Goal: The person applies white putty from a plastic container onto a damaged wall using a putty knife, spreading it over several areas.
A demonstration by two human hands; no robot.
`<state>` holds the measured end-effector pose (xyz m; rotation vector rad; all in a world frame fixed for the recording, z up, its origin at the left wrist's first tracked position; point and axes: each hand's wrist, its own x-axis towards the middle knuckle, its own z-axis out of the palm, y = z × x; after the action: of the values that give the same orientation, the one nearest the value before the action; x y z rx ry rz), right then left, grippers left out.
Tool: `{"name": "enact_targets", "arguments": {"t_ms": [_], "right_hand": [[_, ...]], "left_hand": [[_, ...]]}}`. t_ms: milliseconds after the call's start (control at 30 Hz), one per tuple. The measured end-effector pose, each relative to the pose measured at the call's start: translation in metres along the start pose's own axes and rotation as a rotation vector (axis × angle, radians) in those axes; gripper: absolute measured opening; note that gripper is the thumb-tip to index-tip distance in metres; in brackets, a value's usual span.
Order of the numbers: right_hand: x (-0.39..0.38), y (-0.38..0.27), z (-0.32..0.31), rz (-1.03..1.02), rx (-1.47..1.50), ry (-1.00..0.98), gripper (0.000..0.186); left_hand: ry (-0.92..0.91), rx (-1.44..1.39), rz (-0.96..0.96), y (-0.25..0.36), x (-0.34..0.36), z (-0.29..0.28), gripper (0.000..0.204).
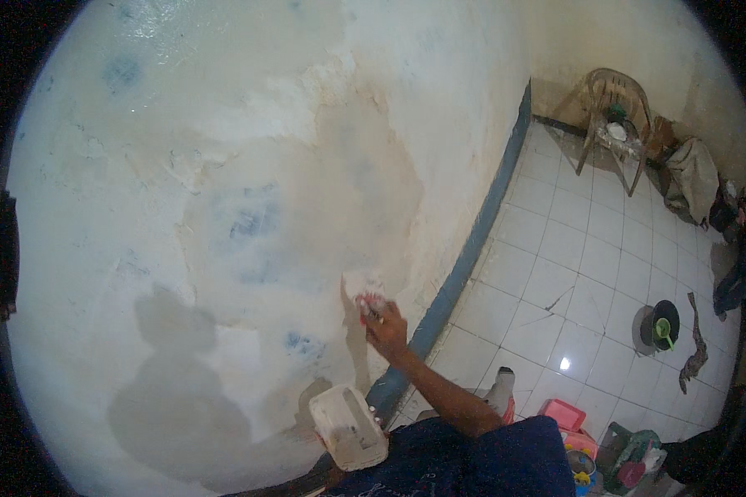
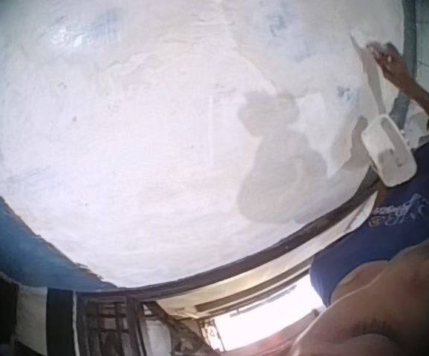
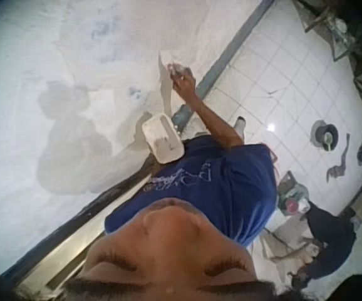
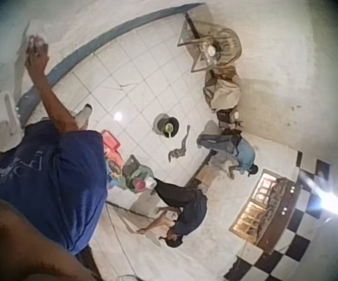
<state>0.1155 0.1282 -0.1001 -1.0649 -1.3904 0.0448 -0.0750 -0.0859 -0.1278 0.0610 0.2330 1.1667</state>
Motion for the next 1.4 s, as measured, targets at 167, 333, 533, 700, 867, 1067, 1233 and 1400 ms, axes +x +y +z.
{"name": "enact_targets", "arguments": {"t_ms": [167,333,533,700,867,1067,1233,1400], "right_hand": [[-0.064,-0.022,-0.005,-0.013,0.017,-0.192,0.060],[-0.037,-0.019,-0.012,-0.033,0.080,0.044,0.056],[0.018,0.008,0.004,0.037,-0.005,0.219,0.056],[-0.028,-0.017,0.006,0.004,0.093,-0.002,0.056],[-0.072,-0.038,0.003,-0.001,0.109,-0.059,0.058],[-0.029,-0.044,-0.006,0.071,0.093,0.043,0.054],[-0.063,-0.060,0.039,-0.060,0.119,-0.074,0.048],[-0.103,-0.065,0.031,-0.084,0.171,-0.158,0.049]], "left_hand": [[-0.002,-0.015,-0.002,-0.001,-0.004,0.002,0.117],[0.001,-0.034,0.013,0.000,-0.012,-0.003,0.117],[-0.010,-0.011,0.028,0.003,-0.016,-0.008,0.118],[-0.004,0.027,-0.013,0.008,-0.020,-0.014,0.118],[0.009,-0.017,-0.020,0.006,-0.020,0.002,0.115],[-0.132,0.121,-0.101,0.016,-0.024,-0.003,0.105],[-0.026,0.025,-0.064,0.013,-0.026,-0.004,0.108],[0.003,0.010,-0.030,0.014,-0.035,-0.013,0.111]]}}
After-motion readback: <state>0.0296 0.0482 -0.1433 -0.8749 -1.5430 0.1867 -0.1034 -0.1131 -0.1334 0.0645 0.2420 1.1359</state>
